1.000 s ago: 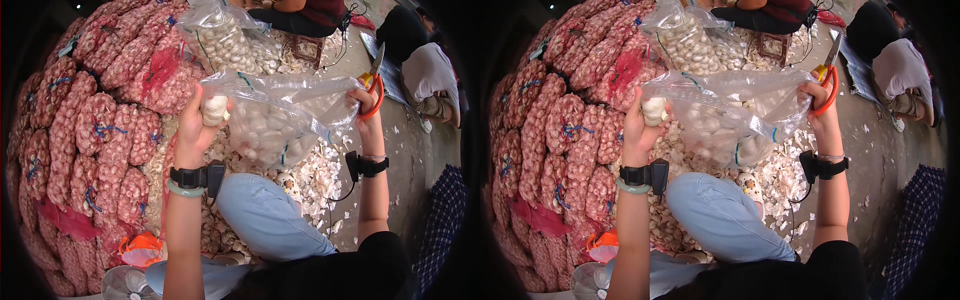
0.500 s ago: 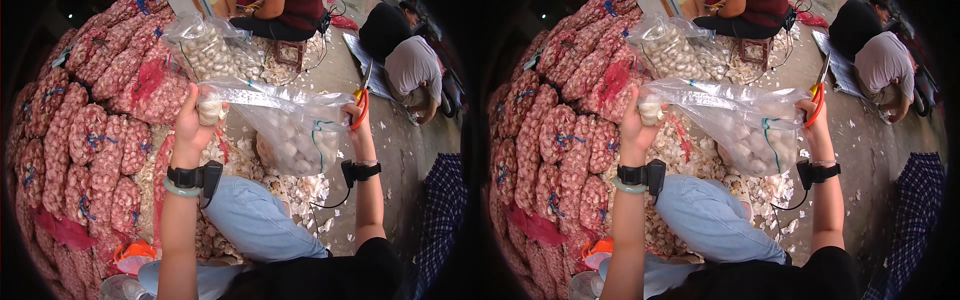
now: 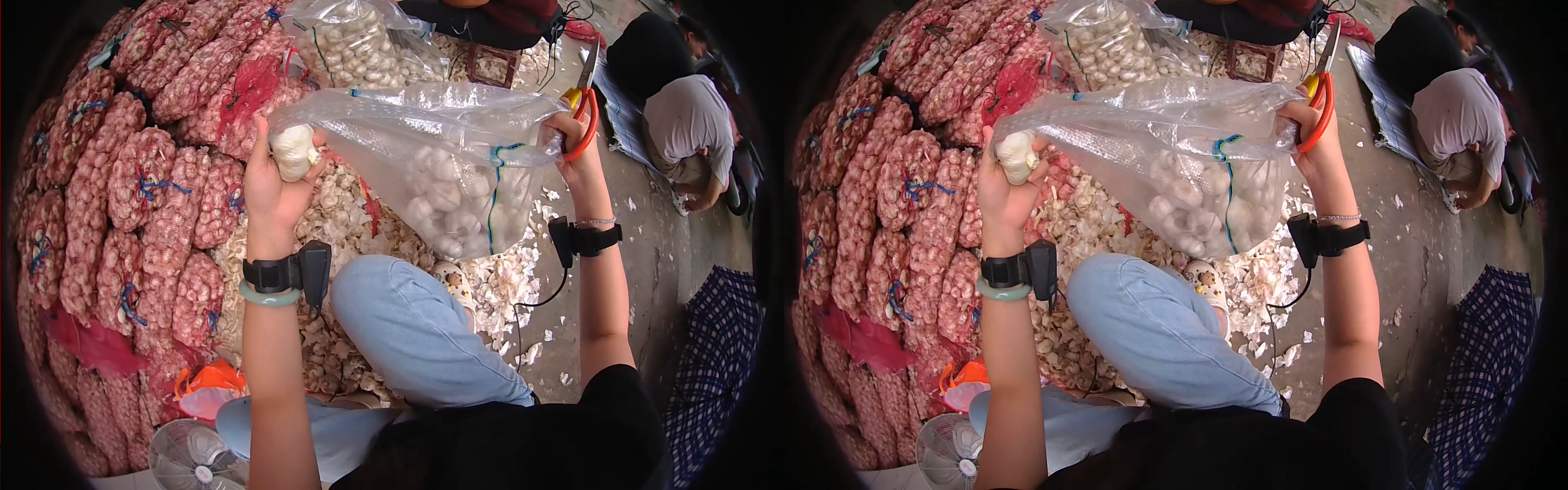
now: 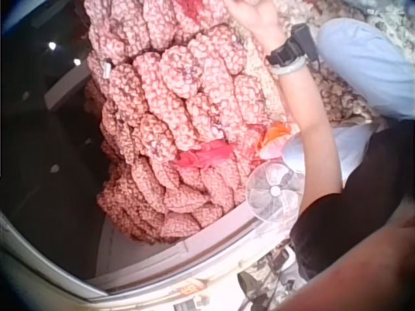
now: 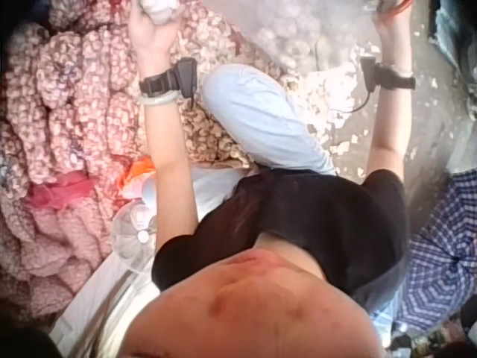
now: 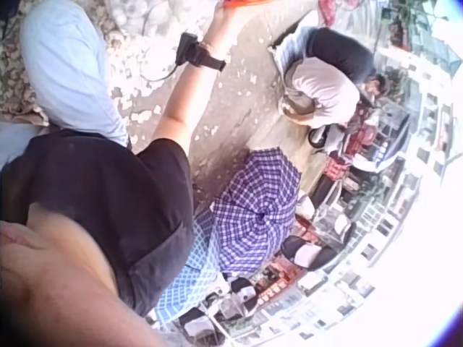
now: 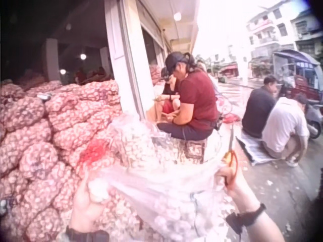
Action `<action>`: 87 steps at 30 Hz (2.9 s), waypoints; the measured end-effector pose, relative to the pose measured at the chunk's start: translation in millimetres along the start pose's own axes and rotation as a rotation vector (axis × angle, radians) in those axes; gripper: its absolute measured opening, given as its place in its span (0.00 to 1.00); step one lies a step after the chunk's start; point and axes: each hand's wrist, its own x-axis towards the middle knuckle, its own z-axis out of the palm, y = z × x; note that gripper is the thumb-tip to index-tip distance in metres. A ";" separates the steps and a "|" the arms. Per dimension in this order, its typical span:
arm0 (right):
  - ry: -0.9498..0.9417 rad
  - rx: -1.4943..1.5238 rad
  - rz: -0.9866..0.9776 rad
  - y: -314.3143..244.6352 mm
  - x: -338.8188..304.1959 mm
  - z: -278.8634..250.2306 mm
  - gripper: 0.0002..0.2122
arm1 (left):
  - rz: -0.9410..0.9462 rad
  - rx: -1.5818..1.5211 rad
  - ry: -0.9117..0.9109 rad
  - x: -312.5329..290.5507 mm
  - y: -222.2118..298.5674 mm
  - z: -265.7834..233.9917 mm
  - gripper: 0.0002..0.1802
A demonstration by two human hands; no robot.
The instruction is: The person picks up garlic bulbs one at a time and uses shears to trim the roots and stems before placing them into a plastic bag.
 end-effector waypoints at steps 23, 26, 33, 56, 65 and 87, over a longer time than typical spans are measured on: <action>-0.178 0.252 0.108 22.8 19.1 40.0 0.23 | -0.008 0.044 0.082 -36.6 -6.7 -56.8 0.15; -0.143 0.208 0.062 15.8 9.5 37.5 0.20 | -0.032 0.170 0.324 -40.9 -5.5 -45.9 0.18; -0.106 0.185 0.087 13.2 -3.7 6.5 0.14 | -0.098 0.237 0.338 -47.1 -8.9 -19.8 0.20; -0.009 0.006 0.115 20.1 -27.9 -38.5 0.12 | -0.202 0.175 0.116 -81.9 -23.1 15.4 0.17; 0.052 -0.113 0.124 66.5 -16.7 12.8 0.08 | -0.166 0.337 0.098 -121.6 -13.2 -12.5 0.10; -0.245 0.235 0.265 78.8 25.0 88.7 0.07 | -0.673 0.908 0.337 -82.8 -63.1 -143.7 0.11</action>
